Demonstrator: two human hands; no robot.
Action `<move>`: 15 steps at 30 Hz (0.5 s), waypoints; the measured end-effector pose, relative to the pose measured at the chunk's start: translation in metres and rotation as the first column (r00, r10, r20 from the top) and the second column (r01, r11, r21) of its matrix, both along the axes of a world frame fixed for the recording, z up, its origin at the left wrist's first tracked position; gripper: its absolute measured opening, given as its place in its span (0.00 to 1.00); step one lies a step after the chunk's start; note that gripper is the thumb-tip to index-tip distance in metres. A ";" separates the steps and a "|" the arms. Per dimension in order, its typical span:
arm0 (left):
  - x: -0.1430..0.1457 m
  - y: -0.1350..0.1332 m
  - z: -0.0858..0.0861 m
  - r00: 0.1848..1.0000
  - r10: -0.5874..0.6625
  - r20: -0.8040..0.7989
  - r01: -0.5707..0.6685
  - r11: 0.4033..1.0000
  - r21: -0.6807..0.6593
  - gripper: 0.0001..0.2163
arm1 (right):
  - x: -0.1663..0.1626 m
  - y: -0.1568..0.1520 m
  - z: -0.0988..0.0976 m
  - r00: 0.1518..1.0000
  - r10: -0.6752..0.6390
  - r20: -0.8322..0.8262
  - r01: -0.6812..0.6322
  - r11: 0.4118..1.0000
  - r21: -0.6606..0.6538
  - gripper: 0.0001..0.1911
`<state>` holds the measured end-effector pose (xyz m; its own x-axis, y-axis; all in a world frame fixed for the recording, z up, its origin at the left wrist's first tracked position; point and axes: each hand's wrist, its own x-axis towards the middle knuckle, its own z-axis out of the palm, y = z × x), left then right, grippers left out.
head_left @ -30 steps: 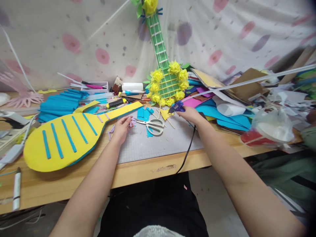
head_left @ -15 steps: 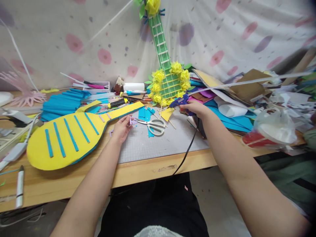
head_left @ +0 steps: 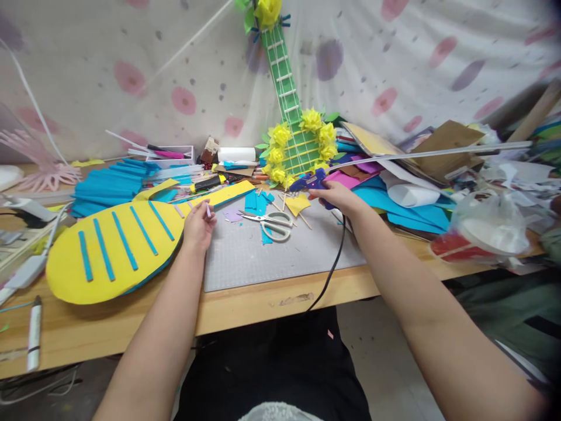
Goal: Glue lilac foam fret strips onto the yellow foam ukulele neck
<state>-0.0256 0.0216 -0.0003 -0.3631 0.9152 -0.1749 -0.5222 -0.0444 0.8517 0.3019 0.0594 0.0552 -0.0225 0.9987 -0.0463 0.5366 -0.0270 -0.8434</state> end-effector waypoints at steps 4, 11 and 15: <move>-0.002 0.000 -0.007 0.928 0.082 -0.364 -0.060 0.996 0.073 0.05 | -0.020 -0.010 -0.001 0.996 0.090 0.004 -0.090 0.996 0.006 0.16; 0.023 -0.010 -0.029 0.422 -0.038 -0.906 0.341 0.932 0.120 0.15 | -0.053 -0.002 -0.031 0.999 0.008 -0.032 -0.001 0.975 0.224 0.20; 0.018 -0.016 -0.025 0.407 0.102 -0.908 0.182 0.965 0.190 0.09 | -0.067 0.000 -0.055 0.981 -0.106 -0.165 0.155 0.934 0.323 0.23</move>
<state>-0.0071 0.0060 -0.0256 -0.1375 0.8885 0.4379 0.5416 -0.3027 0.7843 0.2346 0.0598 -0.0002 0.1276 0.9506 0.2831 0.4210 0.2065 -0.8832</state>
